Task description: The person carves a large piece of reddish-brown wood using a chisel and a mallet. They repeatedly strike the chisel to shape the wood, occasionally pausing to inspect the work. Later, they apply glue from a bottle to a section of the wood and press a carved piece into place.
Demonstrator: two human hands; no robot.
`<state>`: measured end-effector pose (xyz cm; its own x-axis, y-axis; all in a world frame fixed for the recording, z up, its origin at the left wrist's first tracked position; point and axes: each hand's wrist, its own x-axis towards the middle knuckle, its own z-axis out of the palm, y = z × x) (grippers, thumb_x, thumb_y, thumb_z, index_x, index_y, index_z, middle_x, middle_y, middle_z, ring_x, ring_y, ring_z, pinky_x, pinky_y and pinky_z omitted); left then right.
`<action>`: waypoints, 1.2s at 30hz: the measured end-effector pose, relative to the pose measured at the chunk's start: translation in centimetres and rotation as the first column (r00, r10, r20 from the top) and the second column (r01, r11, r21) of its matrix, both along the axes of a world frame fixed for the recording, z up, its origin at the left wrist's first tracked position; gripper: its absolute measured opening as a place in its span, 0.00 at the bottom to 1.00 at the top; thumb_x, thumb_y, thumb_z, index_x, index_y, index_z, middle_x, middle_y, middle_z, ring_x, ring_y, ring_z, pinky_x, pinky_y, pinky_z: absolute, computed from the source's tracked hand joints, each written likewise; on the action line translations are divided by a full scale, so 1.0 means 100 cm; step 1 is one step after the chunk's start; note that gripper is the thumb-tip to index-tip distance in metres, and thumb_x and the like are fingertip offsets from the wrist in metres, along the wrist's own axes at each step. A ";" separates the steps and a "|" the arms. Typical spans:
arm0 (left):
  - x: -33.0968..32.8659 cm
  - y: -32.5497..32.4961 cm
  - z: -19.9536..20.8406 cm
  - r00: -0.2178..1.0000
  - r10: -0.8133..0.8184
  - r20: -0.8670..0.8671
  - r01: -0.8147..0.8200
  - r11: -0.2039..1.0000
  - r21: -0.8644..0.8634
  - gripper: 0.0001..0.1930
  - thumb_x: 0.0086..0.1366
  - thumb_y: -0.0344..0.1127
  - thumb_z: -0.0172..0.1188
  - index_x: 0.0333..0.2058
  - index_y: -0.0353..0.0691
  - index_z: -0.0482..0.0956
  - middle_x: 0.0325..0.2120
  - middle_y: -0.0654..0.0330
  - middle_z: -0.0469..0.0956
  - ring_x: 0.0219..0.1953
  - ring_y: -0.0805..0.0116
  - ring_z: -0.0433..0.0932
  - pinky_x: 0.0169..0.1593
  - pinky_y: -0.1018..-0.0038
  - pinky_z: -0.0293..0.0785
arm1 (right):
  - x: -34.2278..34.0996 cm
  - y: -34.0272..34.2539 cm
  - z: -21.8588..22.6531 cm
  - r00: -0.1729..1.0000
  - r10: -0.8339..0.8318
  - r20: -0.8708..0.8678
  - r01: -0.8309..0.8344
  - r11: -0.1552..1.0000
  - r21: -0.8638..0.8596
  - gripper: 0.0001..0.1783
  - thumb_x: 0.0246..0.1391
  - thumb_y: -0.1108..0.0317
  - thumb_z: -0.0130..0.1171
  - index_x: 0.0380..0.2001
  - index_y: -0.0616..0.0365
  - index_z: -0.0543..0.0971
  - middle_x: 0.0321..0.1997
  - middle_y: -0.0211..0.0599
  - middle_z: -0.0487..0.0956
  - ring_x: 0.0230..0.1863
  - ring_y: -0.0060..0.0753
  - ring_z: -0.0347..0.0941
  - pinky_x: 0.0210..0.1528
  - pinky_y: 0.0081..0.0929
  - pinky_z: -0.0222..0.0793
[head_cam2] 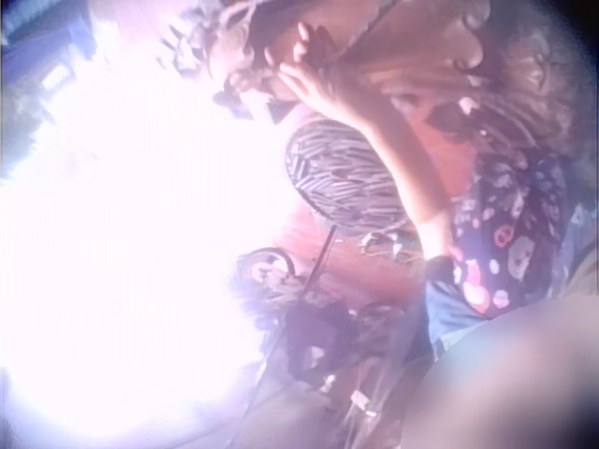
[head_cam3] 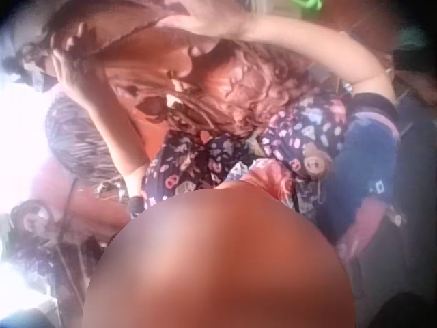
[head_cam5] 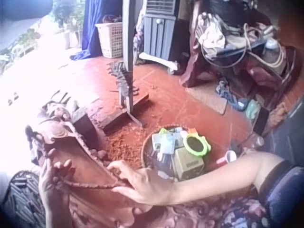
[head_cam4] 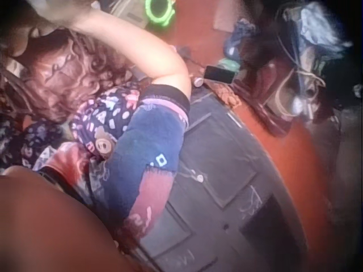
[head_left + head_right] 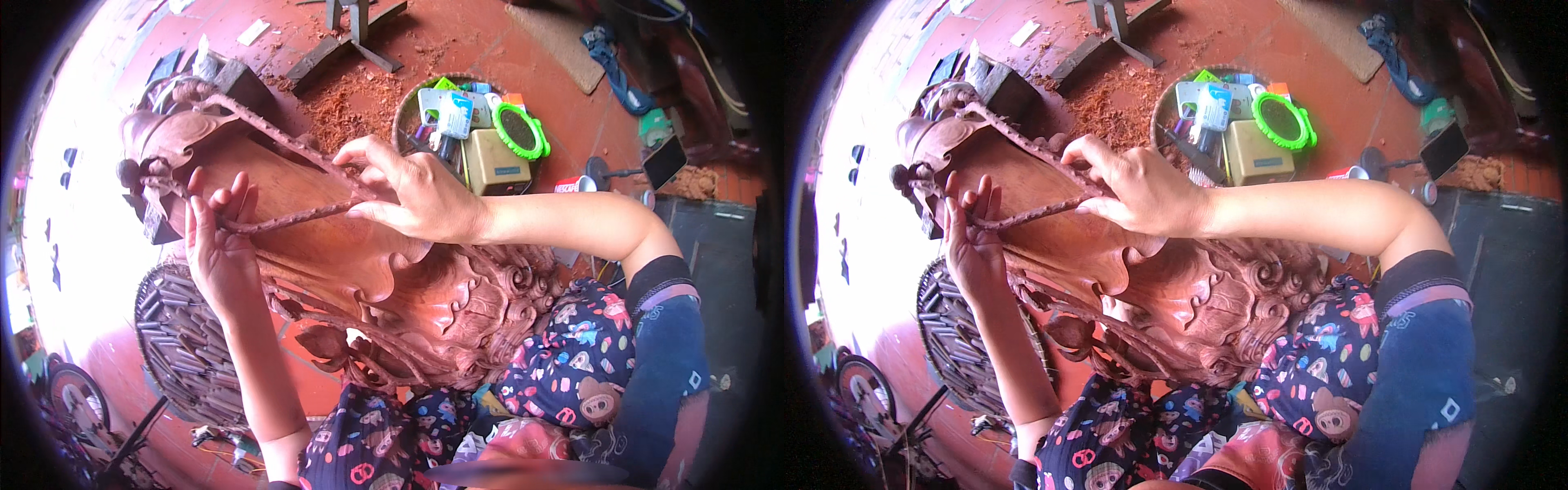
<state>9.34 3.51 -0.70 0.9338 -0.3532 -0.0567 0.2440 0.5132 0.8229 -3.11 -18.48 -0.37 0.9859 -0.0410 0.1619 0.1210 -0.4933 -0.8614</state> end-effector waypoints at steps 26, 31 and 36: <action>-0.054 -0.009 0.003 0.977 -0.180 -0.114 0.207 0.926 0.314 0.09 0.72 0.32 0.50 0.47 0.34 0.71 0.48 0.35 0.76 0.46 0.52 0.82 0.48 0.69 0.84 | -0.014 -0.004 -0.018 0.998 -0.063 0.030 0.056 0.980 0.192 0.35 0.48 0.66 0.67 0.59 0.64 0.69 0.38 0.53 0.83 0.37 0.49 0.82 0.41 0.36 0.77; -0.053 -0.007 0.003 0.976 -0.186 -0.117 0.213 0.929 0.304 0.10 0.72 0.32 0.51 0.48 0.35 0.72 0.49 0.36 0.75 0.48 0.51 0.81 0.48 0.68 0.84 | -0.015 -0.008 -0.014 0.999 -0.005 -0.044 0.011 0.991 0.131 0.24 0.48 0.67 0.67 0.47 0.69 0.77 0.36 0.55 0.82 0.37 0.50 0.82 0.40 0.36 0.77; -0.054 -0.006 0.003 0.978 -0.180 -0.102 0.204 0.924 0.324 0.11 0.72 0.32 0.52 0.48 0.35 0.72 0.49 0.37 0.76 0.49 0.50 0.81 0.48 0.68 0.83 | -0.015 -0.007 -0.019 1.000 -0.005 0.025 0.001 0.991 0.137 0.20 0.47 0.68 0.66 0.42 0.71 0.79 0.34 0.56 0.81 0.36 0.52 0.81 0.39 0.36 0.76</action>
<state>3.94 2.87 -0.45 0.8395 -0.4755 -0.2630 0.3728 0.1519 0.9154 -4.58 -19.20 -2.26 0.9814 -0.0674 0.1797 0.1425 -0.3716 -0.9174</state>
